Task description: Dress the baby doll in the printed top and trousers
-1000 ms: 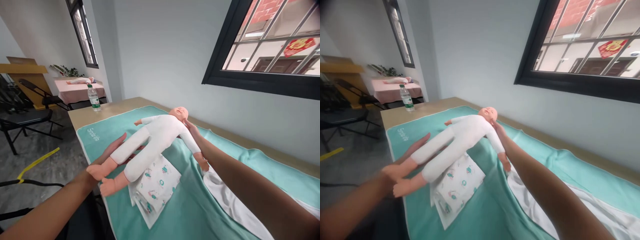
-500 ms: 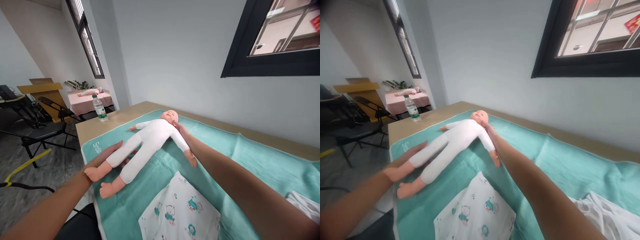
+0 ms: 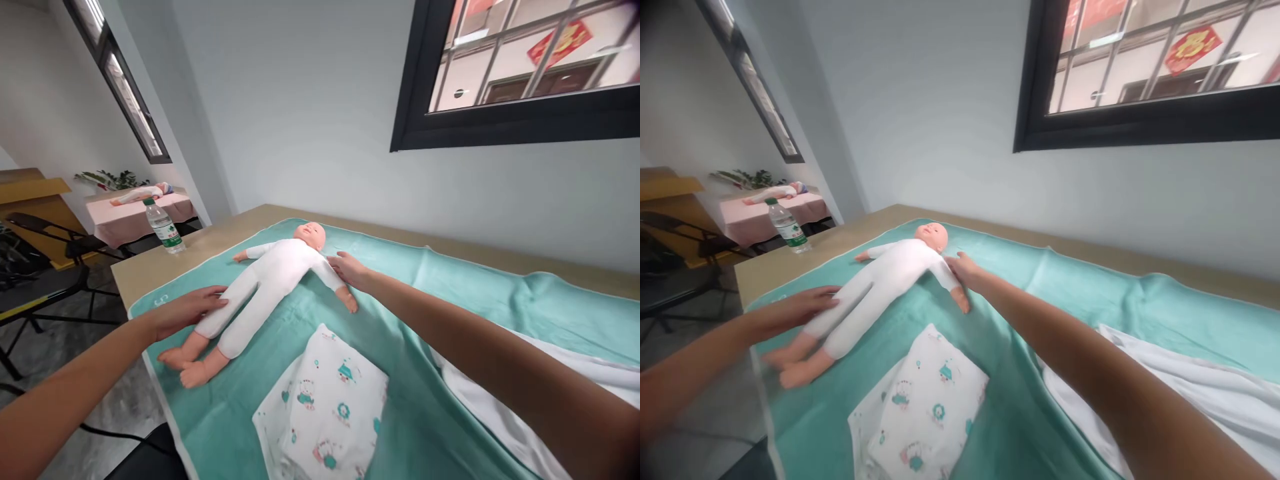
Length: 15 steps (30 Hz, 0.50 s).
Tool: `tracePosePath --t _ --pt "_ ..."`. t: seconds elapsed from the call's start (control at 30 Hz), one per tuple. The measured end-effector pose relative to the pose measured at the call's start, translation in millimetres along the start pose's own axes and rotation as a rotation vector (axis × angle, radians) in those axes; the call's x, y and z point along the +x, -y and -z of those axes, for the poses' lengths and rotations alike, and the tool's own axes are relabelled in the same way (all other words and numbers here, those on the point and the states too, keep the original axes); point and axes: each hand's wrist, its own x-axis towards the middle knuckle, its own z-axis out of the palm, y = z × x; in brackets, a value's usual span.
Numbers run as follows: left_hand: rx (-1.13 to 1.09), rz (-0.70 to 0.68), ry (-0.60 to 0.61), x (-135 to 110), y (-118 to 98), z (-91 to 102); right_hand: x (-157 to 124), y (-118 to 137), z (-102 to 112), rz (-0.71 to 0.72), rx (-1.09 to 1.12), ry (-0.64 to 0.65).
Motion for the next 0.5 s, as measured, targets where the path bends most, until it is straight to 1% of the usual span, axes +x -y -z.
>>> tracePosePath --t 0.07,0.1,0.13,0.2,0.27,0.3,0.33,0.37,0.43,0.5 --pt "0.124 -0.073 -0.092 -10 8 -0.3 -44 2 25 -0.043 -0.086 -0.111" --pt "0.187 -0.114 -0.159 -15 13 -0.1 -72 4 41 -0.052 -0.138 -0.163" --pt "0.243 -0.152 -0.241 -19 19 -0.3 -103 7 58 -0.038 -0.255 -0.187" --pt "0.317 -0.229 -0.419 -28 29 -4.9 -171 13 92 -0.011 -0.387 -0.168" --pt "0.340 -0.355 -0.566 -38 33 -21.1 -243 17 125 0.001 -0.414 -0.148" --pt "0.344 -0.433 -0.607 -44 31 -35.2 -277 18 139 0.012 -0.407 -0.172" --pt "0.345 -0.518 -0.633 -51 27 -53.6 -310 18 153 0.037 -0.396 -0.232" --pt "0.349 -0.595 -0.632 -59 21 -75.7 -341 17 165 0.051 -0.390 -0.300" --pt "0.320 -0.759 -0.596 -76 1 -128.7 -393 12 184 0.058 -0.401 -0.448" --pt "0.264 -0.927 -0.495 -90 -22 -189.0 -432 7 196 0.053 -0.405 -0.574"
